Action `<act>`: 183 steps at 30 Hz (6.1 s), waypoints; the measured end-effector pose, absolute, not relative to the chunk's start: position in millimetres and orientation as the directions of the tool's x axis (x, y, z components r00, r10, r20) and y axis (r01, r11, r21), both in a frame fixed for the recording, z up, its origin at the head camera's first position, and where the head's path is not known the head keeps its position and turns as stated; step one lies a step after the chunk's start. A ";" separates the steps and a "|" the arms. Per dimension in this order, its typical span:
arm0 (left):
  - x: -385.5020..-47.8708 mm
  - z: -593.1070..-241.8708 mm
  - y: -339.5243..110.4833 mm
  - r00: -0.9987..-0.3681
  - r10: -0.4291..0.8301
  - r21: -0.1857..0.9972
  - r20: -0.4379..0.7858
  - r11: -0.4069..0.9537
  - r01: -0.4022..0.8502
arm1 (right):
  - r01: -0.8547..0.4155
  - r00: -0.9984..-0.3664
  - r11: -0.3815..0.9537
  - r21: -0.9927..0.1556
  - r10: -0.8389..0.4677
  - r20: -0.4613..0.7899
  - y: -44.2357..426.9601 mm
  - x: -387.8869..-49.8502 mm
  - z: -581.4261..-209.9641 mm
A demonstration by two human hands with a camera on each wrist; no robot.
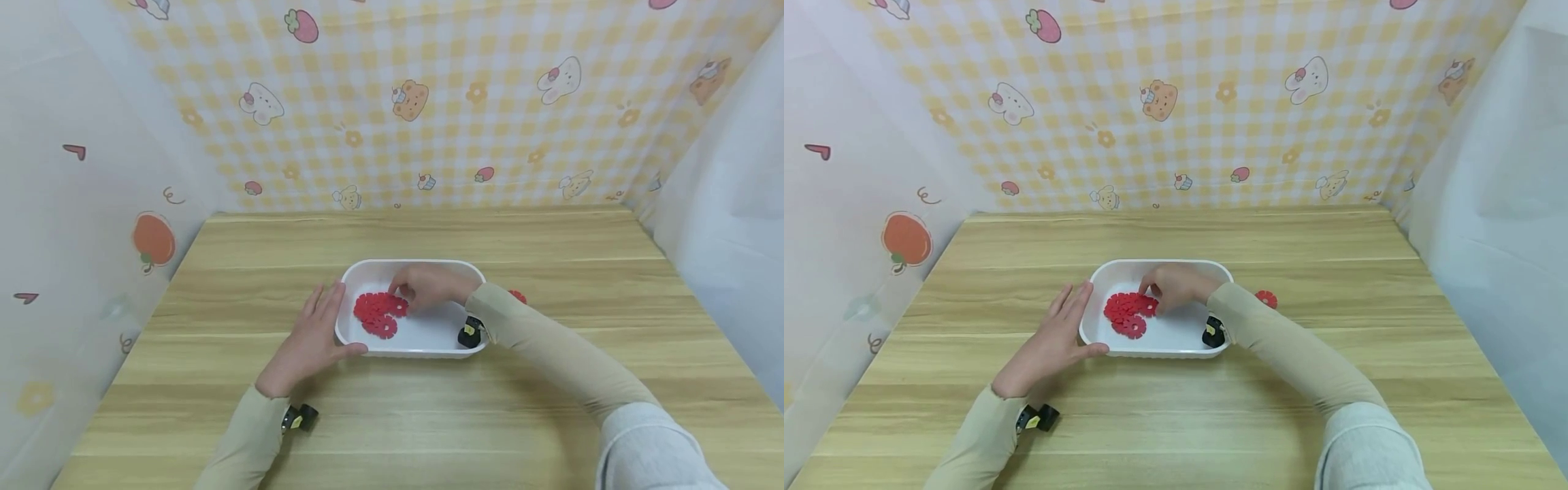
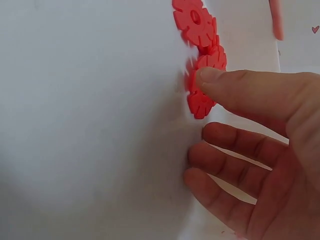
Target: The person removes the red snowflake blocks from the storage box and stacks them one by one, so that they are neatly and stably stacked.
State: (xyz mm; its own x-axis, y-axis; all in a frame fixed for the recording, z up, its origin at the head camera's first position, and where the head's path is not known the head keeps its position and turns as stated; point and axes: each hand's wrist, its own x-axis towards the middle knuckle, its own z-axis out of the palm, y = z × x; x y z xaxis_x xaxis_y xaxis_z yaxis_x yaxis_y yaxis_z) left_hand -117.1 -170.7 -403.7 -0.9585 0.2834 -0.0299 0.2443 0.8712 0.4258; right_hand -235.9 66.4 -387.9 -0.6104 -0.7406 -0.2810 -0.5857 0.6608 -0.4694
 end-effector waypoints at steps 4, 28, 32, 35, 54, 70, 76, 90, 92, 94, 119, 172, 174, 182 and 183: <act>-117.3 -404.1 -170.5 -0.957 0.290 0.424 -0.029 0.870 0.251 | -0.607 -0.617 0.659 -0.444 -0.743 -0.260 64.9 -234.8 -390.3; -117.5 -403.8 -169.6 -0.954 0.298 0.434 -0.026 0.863 0.257 | -0.679 -0.597 0.645 -0.351 -0.763 -0.246 59.7 -230.8 -392.5; -117.1 -403.4 -169.7 -0.955 0.294 0.435 -0.033 0.865 0.251 | -0.664 -0.606 0.656 -0.358 -0.753 -0.255 61.0 -232.4 -392.9; -116.1 -402.8 -170.2 -0.957 0.289 0.436 -0.038 0.866 0.245 | -0.652 -0.603 0.655 -0.382 -0.754 -0.262 61.0 -232.4 -391.1; -115.8 -403.4 -169.3 -0.958 0.284 0.440 -0.025 0.864 0.245 | -0.585 -0.623 0.652 -0.483 -0.742 -0.247 75.6 -231.9 -365.6; -116.5 -403.9 -168.5 -0.960 0.280 0.446 -0.017 0.861 0.243 | -0.595 -0.659 0.629 -0.500 -0.738 -0.144 100.9 -230.8 -341.8; -117.0 -404.7 -167.6 -0.957 0.290 0.445 0.002 0.857 0.261 | -0.576 -0.683 0.642 -0.507 -0.718 -0.134 115.2 -229.8 -340.0; -117.0 -405.3 -168.9 -0.959 0.283 0.457 -0.007 0.854 0.248 | -0.488 -0.777 0.709 -0.510 -0.618 -0.116 152.6 -225.0 -340.2; -117.1 -405.6 -168.6 -0.959 0.282 0.457 -0.010 0.855 0.247 | -0.469 -0.790 0.717 -0.516 -0.602 -0.117 157.7 -223.7 -341.0; -117.2 -406.2 -168.5 -0.959 0.282 0.456 -0.012 0.855 0.245 | -0.458 -0.801 0.722 -0.518 -0.588 -0.112 162.5 -222.9 -341.6; -117.8 -405.1 -169.6 -0.958 0.288 0.450 -0.009 0.856 0.253 | -0.357 -0.890 0.756 -0.549 -0.453 -0.045 226.0 -214.8 -358.0; -118.9 -404.4 -170.6 -0.953 0.303 0.432 -0.009 0.861 0.269 | -0.334 -0.886 0.728 -0.599 -0.459 -0.063 263.3 -208.0 -418.0; -119.0 -404.2 -170.7 -0.954 0.301 0.428 -0.014 0.864 0.266 | -0.333 -0.890 0.735 -0.591 -0.452 -0.061 263.6 -208.2 -419.3; -118.6 -404.3 -170.4 -0.955 0.297 0.433 -0.023 0.864 0.258 | -0.321 -0.895 0.743 -0.588 -0.441 -0.069 263.1 -208.1 -421.4; -118.2 -404.1 -170.3 -0.955 0.297 0.435 -0.021 0.862 0.259 | -0.315 -0.896 0.744 -0.589 -0.438 -0.073 263.1 -208.1 -421.4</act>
State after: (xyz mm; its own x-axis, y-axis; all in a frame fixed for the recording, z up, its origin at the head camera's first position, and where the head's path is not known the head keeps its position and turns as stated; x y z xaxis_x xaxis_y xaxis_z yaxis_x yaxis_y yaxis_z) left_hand -118.2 -170.3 -404.1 -0.9546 0.2970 -0.0212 0.2587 0.8624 0.4352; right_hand -208.1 263.1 -421.4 -0.8961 -0.4377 -0.0730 -0.3154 0.7439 -0.5892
